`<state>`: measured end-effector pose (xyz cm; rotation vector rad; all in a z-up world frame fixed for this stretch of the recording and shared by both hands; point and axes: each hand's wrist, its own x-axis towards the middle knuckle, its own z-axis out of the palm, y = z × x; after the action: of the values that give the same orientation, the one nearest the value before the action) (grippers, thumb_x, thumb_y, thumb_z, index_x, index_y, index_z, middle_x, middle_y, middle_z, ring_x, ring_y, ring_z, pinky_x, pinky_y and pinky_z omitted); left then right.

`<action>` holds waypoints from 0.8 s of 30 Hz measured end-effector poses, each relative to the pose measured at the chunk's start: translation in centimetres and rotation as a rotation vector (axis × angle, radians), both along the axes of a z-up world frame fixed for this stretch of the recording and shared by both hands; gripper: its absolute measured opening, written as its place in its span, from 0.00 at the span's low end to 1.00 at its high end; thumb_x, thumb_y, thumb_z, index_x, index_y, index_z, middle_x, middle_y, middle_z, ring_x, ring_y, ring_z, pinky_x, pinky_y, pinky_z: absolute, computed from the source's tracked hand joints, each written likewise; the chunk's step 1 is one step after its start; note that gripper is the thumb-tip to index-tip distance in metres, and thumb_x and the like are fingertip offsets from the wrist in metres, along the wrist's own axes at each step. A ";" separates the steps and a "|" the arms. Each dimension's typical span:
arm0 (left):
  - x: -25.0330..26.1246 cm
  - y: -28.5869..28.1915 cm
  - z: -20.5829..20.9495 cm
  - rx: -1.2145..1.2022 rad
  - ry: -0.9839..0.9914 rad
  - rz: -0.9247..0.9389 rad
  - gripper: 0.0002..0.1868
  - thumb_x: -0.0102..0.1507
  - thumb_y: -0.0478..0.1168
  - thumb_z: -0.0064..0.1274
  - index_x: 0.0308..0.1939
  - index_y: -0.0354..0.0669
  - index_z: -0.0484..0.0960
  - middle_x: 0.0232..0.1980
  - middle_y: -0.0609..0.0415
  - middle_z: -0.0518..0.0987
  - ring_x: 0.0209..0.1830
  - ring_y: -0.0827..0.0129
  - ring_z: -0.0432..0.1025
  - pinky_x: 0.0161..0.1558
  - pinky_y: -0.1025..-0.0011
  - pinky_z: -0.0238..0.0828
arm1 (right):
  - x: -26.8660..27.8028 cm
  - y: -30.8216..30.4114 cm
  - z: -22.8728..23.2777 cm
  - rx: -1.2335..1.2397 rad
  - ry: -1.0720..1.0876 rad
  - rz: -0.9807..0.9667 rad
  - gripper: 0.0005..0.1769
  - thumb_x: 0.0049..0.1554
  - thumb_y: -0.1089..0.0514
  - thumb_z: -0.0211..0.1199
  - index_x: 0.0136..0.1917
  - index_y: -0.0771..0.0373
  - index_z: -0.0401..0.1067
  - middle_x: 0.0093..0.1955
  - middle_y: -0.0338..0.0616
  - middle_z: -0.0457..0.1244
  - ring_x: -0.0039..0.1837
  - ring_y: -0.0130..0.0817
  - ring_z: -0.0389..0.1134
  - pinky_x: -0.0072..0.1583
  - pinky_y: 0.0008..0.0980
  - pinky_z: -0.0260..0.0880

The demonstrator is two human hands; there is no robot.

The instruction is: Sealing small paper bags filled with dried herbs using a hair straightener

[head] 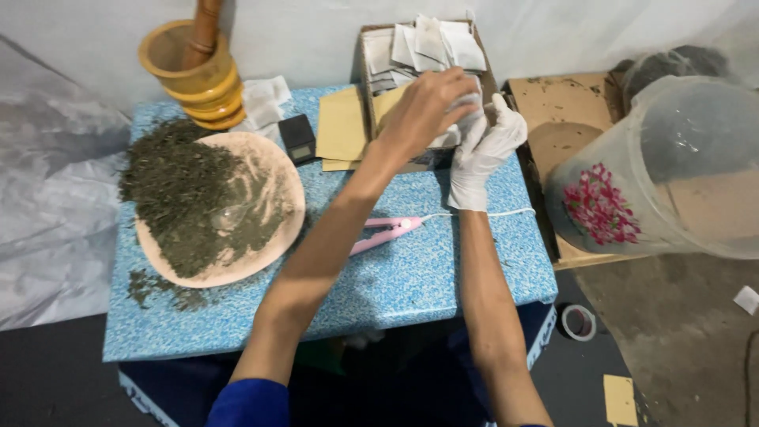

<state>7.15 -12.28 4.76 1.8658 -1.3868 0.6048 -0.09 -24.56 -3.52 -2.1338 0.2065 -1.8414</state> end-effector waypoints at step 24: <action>-5.7 20.2 -9.6 -0.142 0.619 0.041 0.28 0.62 0.36 0.60 0.67 0.48 0.74 0.20 0.58 0.64 0.20 0.65 0.65 0.34 0.69 0.65 | -5.1 13.0 -0.5 -0.336 0.241 0.671 0.14 0.61 0.64 0.64 0.61 0.59 0.78 0.51 0.44 0.68 0.51 0.47 0.70 0.62 0.47 0.65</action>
<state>1.41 7.95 -4.88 1.7613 -0.8749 0.1120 -5.20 -11.59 -4.06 -2.2441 -0.7286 -1.2884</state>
